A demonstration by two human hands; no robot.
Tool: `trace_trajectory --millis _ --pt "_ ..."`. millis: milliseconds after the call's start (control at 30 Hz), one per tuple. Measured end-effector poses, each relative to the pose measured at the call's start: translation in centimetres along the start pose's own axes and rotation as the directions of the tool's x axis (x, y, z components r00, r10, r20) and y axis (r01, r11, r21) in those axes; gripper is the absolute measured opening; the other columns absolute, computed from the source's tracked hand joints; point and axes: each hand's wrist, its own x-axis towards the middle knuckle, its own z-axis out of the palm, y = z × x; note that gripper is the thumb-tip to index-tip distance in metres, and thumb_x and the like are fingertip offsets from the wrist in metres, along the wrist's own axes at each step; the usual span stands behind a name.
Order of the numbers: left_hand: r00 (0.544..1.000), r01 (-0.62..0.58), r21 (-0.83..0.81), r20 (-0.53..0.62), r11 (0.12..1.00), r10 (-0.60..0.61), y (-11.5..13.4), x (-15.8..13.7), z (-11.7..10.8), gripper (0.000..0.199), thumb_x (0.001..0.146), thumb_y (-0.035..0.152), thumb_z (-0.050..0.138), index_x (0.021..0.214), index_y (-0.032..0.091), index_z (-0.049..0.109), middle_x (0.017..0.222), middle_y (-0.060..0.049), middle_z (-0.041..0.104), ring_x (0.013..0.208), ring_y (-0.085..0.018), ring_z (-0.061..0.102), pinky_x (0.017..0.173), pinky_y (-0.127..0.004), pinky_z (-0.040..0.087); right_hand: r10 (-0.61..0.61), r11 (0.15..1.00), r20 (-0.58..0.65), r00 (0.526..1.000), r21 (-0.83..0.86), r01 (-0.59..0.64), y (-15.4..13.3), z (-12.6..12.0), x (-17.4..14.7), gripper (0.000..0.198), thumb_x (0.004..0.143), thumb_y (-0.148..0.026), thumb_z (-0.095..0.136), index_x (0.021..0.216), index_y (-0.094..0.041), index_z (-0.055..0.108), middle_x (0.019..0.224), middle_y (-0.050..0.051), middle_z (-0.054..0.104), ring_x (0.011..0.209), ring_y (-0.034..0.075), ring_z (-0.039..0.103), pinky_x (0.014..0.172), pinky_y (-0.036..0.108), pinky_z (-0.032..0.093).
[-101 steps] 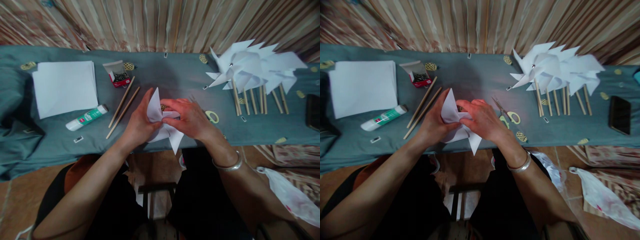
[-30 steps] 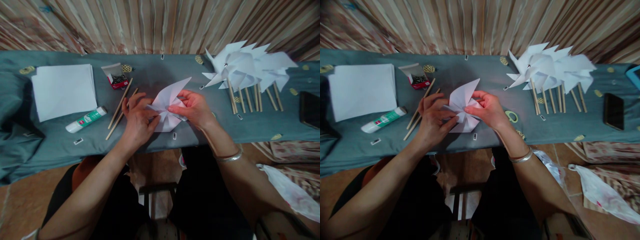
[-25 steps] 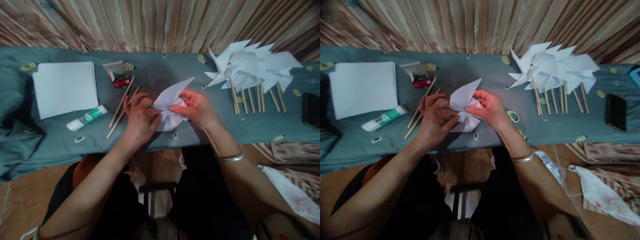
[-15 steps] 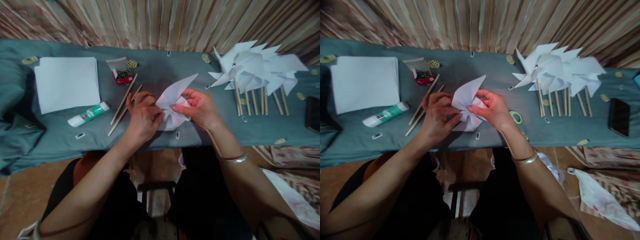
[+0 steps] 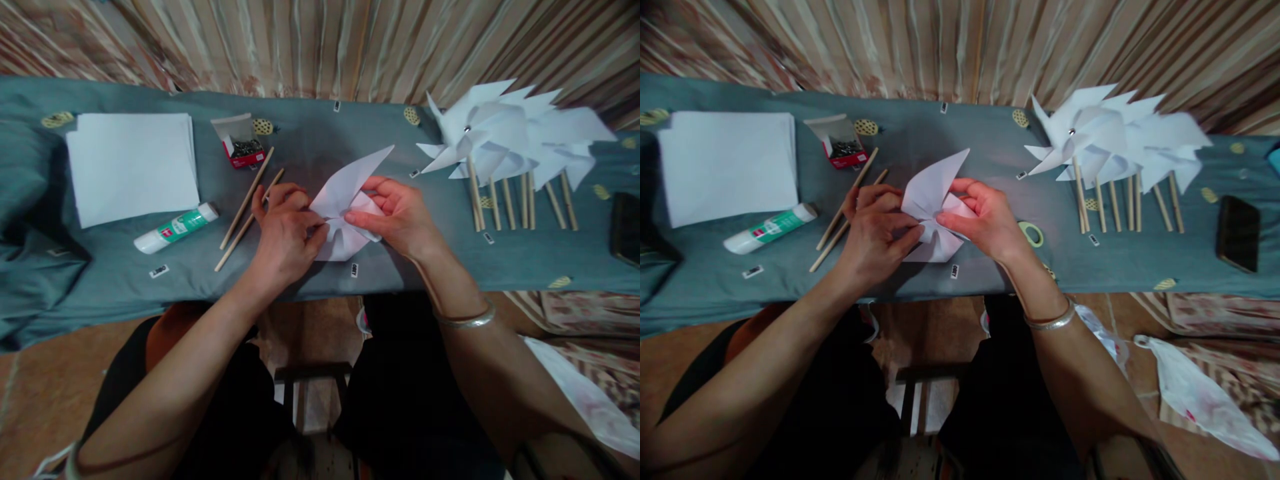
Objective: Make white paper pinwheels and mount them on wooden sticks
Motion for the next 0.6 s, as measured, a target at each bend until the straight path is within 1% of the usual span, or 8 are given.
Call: trace_trajectory --millis 133,333,500,600 --pt "1.000 0.002 -0.008 -0.018 1.000 -0.002 0.03 0.02 0.09 0.020 0.086 0.031 0.060 0.070 0.024 0.069 0.090 -0.005 0.068 0.116 -0.031 0.052 0.110 -0.065 0.022 -0.008 1.000 -0.001 1.000 0.001 0.008 0.01 0.05 -0.04 0.043 0.057 -0.020 0.080 0.096 -0.021 0.063 0.078 -0.003 0.071 0.070 0.018 0.068 0.066 0.036 0.060" --pt "1.000 0.010 -0.024 -0.023 1.000 -0.010 -0.03 0.13 0.20 0.020 0.086 0.033 0.062 0.071 0.023 0.069 0.090 -0.005 0.068 0.115 -0.031 0.053 0.110 -0.065 0.020 0.001 1.000 -0.001 1.000 0.007 -0.001 -0.04 0.07 -0.07 0.043 0.057 -0.020 0.080 0.097 -0.019 0.063 0.086 0.002 0.070 0.079 0.021 0.068 0.069 0.038 0.059" --pt "1.000 0.021 -0.012 -0.015 1.000 -0.021 0.05 0.19 0.14 0.023 0.088 0.037 0.059 0.072 0.023 0.069 0.089 -0.003 0.068 0.115 -0.029 0.053 0.111 -0.064 0.021 -0.010 1.000 0.016 1.000 -0.009 0.010 -0.15 0.07 -0.13 0.041 0.058 -0.021 0.079 0.095 -0.021 0.063 0.082 -0.001 0.070 0.075 0.019 0.068 0.070 0.037 0.060" --pt "0.999 0.026 -0.005 -0.021 1.000 -0.026 0.15 0.23 0.16 0.025 0.088 0.038 0.058 0.071 0.023 0.068 0.088 -0.003 0.068 0.114 -0.028 0.054 0.110 -0.063 0.022 -0.027 1.000 0.011 1.000 -0.012 0.027 -0.11 0.03 -0.16 0.039 0.058 -0.021 0.080 0.094 -0.021 0.064 0.083 -0.001 0.072 0.074 0.019 0.068 0.071 0.036 0.059"
